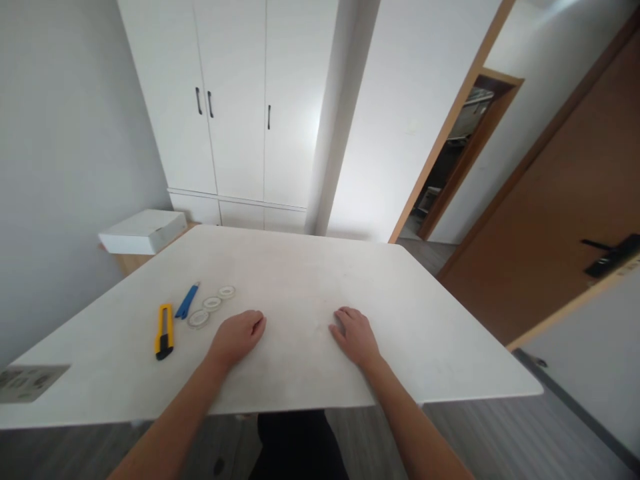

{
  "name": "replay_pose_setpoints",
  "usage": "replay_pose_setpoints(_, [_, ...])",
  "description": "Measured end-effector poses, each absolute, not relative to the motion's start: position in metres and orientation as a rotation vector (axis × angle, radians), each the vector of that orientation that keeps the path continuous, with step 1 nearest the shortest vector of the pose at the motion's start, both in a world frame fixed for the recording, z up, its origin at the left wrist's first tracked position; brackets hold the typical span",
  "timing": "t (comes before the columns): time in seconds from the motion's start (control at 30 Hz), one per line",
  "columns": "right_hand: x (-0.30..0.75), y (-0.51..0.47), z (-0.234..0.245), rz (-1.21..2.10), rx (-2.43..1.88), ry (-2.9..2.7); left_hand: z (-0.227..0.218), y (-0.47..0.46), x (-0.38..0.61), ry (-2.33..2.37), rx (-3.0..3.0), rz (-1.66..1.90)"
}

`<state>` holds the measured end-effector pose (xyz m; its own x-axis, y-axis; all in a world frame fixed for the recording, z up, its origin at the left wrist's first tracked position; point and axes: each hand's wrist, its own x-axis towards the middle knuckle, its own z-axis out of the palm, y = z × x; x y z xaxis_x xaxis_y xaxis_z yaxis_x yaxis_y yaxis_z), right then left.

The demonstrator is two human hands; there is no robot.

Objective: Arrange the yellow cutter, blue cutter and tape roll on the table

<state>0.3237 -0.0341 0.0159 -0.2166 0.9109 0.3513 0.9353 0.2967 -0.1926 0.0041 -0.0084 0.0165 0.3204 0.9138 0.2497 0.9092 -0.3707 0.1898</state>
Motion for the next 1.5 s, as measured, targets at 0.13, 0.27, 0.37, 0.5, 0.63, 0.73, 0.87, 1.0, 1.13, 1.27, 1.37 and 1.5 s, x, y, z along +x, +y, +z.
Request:
replay_pose_setpoints(0.13, [0.319, -0.038, 0.025, -0.077, -1.77, -2.167, 0.017, -0.01, 0.004, 1.711, 2.577, 0.482])
replay_pose_setpoints(0.27, [0.319, -0.04, 0.027, -0.049, -1.777, -2.181, 0.018, -0.011, 0.005, 1.696, 2.62, 0.42])
replay_pose_setpoints(0.37, [0.319, -0.038, 0.023, -0.01, -1.719, -2.204, 0.015, -0.009, 0.004, 1.684, 2.639, 0.405])
replay_pose_setpoints(0.5, [0.321, -0.036, 0.019, 0.052, -1.724, -2.206, 0.007, -0.001, -0.003, 1.597, 2.736, 0.633])
replay_pose_setpoints(0.63, [0.323, -0.033, 0.019, 0.121, -1.749, -2.259, -0.005, 0.01, -0.01, 1.442, 2.791, 0.518])
replay_pose_setpoints(0.73, [0.324, -0.033, 0.02, 0.183, -1.755, -2.314, -0.014, 0.01, -0.011, 1.42, 2.781, 0.399])
replay_pose_setpoints(0.87, [0.324, -0.034, 0.019, 0.137, -1.74, -2.293, -0.02, 0.0, -0.009, 1.459, 2.797, 0.411])
replay_pose_setpoints(1.0, [0.325, -0.033, 0.018, 0.14, -1.691, -2.355, -0.018, -0.005, -0.007, 1.463, 2.793, 0.444])
replay_pose_setpoints(1.13, [0.325, -0.032, 0.019, 0.182, -1.704, -2.391, -0.016, -0.005, -0.008, 1.453, 2.773, 0.523])
replay_pose_setpoints(1.27, [0.325, -0.032, 0.022, 0.185, -1.714, -2.391, -0.015, -0.005, -0.01, 1.437, 2.77, 0.549])
replay_pose_setpoints(1.37, [0.325, -0.033, 0.022, 0.182, -1.711, -2.389, -0.014, -0.006, -0.01, 1.457, 2.753, 0.547])
replay_pose_setpoints(1.5, [0.324, -0.033, 0.022, 0.179, -1.715, -2.383, -0.013, -0.006, -0.009, 1.449, 2.722, 0.594])
